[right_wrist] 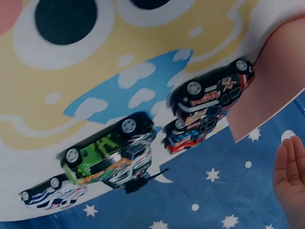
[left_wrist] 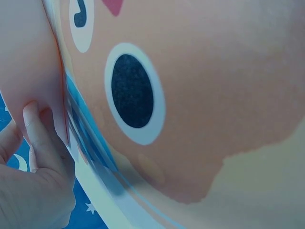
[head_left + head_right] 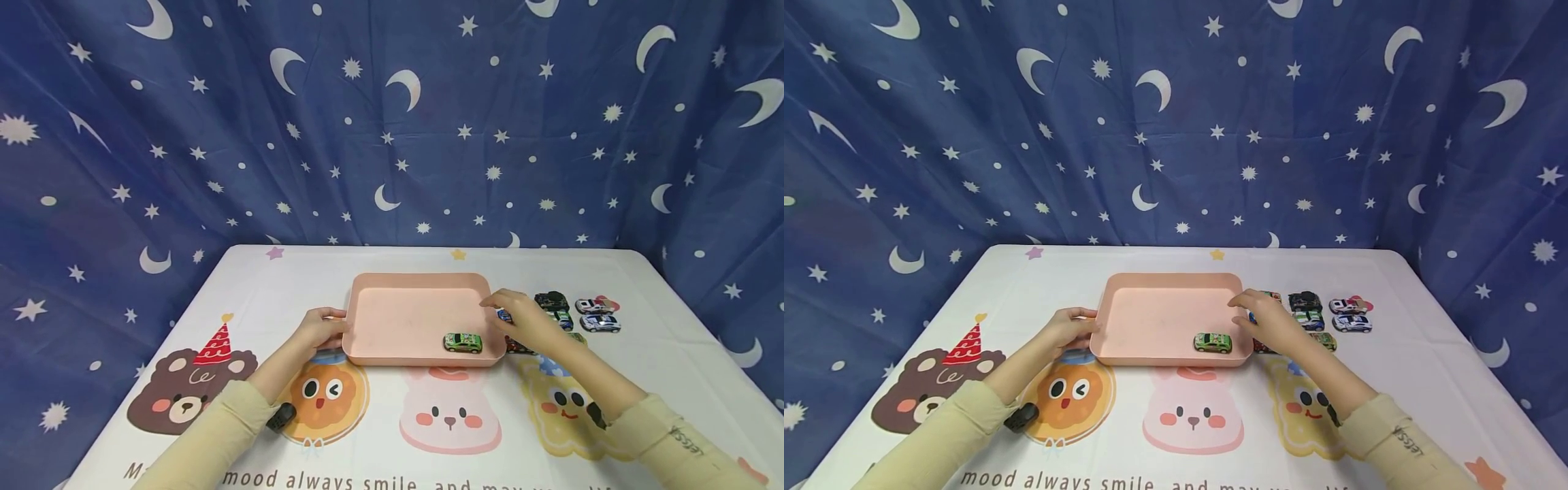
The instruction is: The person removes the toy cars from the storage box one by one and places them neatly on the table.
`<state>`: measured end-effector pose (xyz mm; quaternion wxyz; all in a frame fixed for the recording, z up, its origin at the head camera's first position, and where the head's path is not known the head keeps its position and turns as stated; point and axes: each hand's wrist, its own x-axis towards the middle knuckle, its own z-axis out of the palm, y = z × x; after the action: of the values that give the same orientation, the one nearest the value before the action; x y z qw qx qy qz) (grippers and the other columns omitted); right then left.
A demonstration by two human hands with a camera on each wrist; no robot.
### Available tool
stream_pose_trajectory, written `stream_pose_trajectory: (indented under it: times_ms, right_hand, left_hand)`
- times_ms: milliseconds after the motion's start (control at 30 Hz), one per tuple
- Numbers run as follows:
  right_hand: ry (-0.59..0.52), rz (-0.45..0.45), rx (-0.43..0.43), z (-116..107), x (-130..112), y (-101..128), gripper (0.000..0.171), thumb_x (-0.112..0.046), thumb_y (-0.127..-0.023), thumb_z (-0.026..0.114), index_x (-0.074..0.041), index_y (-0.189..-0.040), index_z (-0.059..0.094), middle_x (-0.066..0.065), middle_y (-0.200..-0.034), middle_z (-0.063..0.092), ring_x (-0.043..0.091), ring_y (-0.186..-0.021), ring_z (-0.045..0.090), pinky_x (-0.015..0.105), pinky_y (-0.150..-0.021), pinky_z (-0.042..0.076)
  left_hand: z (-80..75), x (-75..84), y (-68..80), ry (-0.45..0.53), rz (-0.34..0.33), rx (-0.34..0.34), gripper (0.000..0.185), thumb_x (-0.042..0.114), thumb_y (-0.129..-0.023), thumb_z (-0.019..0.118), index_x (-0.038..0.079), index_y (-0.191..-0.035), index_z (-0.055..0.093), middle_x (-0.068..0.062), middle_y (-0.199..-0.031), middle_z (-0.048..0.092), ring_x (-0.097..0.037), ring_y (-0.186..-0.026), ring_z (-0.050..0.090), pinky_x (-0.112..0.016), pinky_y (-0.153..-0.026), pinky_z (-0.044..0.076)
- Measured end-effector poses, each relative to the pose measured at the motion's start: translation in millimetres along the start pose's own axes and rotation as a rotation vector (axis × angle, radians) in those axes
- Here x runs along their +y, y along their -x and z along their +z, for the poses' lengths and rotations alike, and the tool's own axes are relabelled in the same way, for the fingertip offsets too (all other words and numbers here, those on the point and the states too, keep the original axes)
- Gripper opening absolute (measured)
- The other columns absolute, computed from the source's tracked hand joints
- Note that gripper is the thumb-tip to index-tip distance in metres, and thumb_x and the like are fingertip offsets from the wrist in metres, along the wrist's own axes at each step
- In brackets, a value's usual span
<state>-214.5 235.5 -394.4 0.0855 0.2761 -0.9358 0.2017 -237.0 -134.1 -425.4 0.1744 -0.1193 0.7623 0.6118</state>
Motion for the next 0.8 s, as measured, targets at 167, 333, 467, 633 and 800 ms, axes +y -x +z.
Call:
stream_pose_trajectory:
  times_ms: [167, 333, 467, 633, 800]
  right_hand:
    - [-0.047, 0.011, -0.023, 6, -5, -2, 0.026, -0.008, -0.086, 0.066, 0.000, -0.110, 0.063, 0.015, -0.109, 0.064, 0.030, -0.098, 0.061, 0.042, -0.081, 0.055]
    - [-0.130, -0.038, -0.039, 15, -6, -5, 0.031, -0.004, -0.083, 0.068, 0.000, -0.113, 0.062, 0.014, -0.110, 0.064, 0.031, -0.096, 0.060, 0.043, -0.080, 0.055]
    - [-0.180, -0.070, -0.061, 24, -5, -6, 0.033, -0.006, -0.083, 0.069, 0.000, -0.115, 0.061, 0.015, -0.109, 0.064, 0.031, -0.096, 0.059, 0.044, -0.080, 0.055]
    - [-0.190, -0.043, -0.119, 32, -4, -5, 0.035, -0.015, -0.085, 0.069, 0.000, -0.115, 0.061, 0.016, -0.110, 0.063, 0.031, -0.098, 0.060, 0.045, -0.082, 0.055]
    - [-0.137, -0.046, -0.139, 34, -5, -6, 0.032, -0.017, -0.083, 0.071, 0.000, -0.109, 0.063, 0.013, -0.106, 0.064, 0.028, -0.096, 0.061, 0.043, -0.083, 0.054]
  left_hand:
    - [1.2, 0.7, 1.3, -0.005, -0.009, 0.006, 0.041, 0.004, -0.086, 0.063, -0.004, -0.124, 0.052, -0.002, -0.084, 0.061, -0.005, -0.061, 0.061, -0.015, -0.051, 0.054]
    - [1.1, 1.6, 1.6, -0.007, -0.018, 0.014, 0.041, 0.005, -0.086, 0.064, -0.003, -0.125, 0.052, -0.003, -0.085, 0.061, -0.005, -0.060, 0.060, -0.014, -0.050, 0.053]
    - [0.5, 1.9, 1.7, -0.010, -0.024, 0.017, 0.041, 0.006, -0.087, 0.064, -0.002, -0.125, 0.053, -0.004, -0.087, 0.061, -0.005, -0.061, 0.060, -0.014, -0.050, 0.053]
    - [0.4, 1.4, 1.1, -0.012, -0.024, 0.014, 0.041, 0.006, -0.086, 0.064, -0.002, -0.125, 0.053, -0.003, -0.085, 0.061, -0.005, -0.060, 0.061, -0.014, -0.050, 0.054]
    - [0.9, 2.3, 1.7, -0.010, -0.021, 0.009, 0.040, 0.005, -0.086, 0.063, -0.002, -0.124, 0.053, -0.002, -0.083, 0.062, -0.004, -0.058, 0.060, -0.014, -0.050, 0.053]
